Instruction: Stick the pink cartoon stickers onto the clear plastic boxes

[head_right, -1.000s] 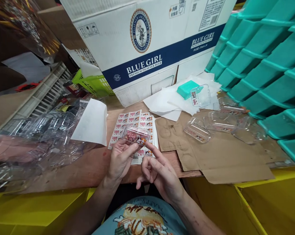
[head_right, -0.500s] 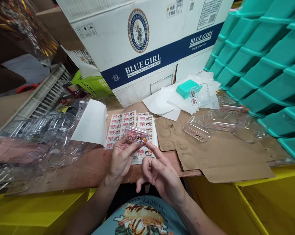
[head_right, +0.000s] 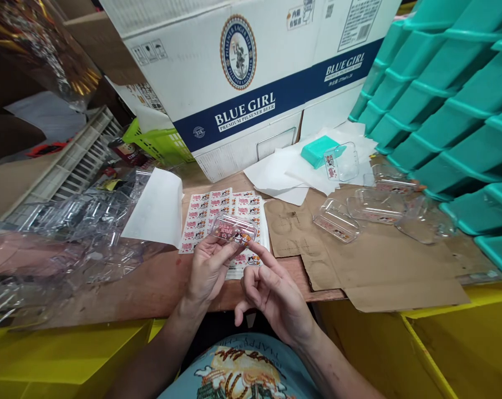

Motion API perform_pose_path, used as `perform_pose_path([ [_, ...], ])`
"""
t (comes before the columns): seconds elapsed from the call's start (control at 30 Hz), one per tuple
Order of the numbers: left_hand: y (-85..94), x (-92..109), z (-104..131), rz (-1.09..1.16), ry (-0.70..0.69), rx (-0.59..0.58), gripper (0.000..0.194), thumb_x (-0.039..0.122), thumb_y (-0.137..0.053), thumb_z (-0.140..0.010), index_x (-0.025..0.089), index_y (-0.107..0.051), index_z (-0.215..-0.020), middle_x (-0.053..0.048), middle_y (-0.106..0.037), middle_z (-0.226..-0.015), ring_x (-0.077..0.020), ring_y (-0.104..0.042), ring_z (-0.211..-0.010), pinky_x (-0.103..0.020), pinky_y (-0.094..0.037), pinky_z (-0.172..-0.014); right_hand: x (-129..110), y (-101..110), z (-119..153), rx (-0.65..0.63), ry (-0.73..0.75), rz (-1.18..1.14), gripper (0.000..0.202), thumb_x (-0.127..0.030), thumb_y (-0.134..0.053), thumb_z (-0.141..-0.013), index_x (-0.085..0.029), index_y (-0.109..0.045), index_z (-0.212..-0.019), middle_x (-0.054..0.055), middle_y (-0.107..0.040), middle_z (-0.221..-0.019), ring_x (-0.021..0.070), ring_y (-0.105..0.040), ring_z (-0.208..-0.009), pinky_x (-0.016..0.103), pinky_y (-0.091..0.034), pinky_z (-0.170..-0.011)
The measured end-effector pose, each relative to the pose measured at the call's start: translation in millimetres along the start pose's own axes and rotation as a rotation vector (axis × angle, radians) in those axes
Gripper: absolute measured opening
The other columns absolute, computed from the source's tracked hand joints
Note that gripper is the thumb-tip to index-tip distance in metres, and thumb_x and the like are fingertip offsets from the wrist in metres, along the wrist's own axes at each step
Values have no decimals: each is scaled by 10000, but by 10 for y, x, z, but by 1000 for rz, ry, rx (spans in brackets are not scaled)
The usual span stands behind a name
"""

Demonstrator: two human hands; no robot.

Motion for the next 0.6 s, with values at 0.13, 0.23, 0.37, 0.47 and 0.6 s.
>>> perform_pose_path([
  [0.13, -17, 10, 6, -10, -9, -14, 194, 103, -735, -757, 189, -747, -930, -27, -772, -945, -133, -709, -878, -264, -555, -877, -9, 5, -7, 9, -3, 5, 478, -350, -468, -967, -236, -425, -1429, -46, -440, -638, 108, -382, -534, 361, -589, -572],
  [0.23, -47, 27, 10, -22, -17, -34, 229, 109, -721, -770, 202, -753, -978, -24, -774, -958, -137, -714, -890, -255, -558, -870, -17, 16, -18, 20, -3, 8, 464, -337, -460, -971, -230, -433, -1421, -46, -438, -633, 107, -368, -536, 360, -592, -569],
  [0.37, -50, 43, 10, -32, -24, -33, 237, 112, -729, -763, 204, -753, -980, -26, -774, -973, -144, -716, -906, -254, -558, -872, -13, 30, -28, 32, -8, 22, 460, -337, -467, -969, -227, -440, -1414, -48, -436, -633, 104, -349, -537, 354, -593, -565],
  [0.47, -30, 39, 8, -41, -20, -18, 249, 120, -746, -748, 201, -749, -983, -32, -772, -984, -153, -716, -918, -270, -559, -880, -11, 48, -30, 46, -5, 42, 477, -344, -482, -962, -225, -433, -1422, -49, -435, -637, 104, -349, -541, 356, -593, -565],
  [0.6, -13, 36, 14, -47, -11, -18, 241, 126, -743, -744, 191, -744, -976, -45, -770, -1000, -176, -714, -949, -311, -555, -914, -28, 50, -35, 59, 3, 68, 487, -343, -507, -955, -229, -435, -1423, -50, -438, -641, 105, -372, -540, 353, -589, -562],
])
Point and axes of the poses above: each hand's wrist, its own z-axis away from the middle knuckle, its own y-axis out of the back of the hand, x = y × z, the point moved 9 cm from there along -z, towards the middle knuckle
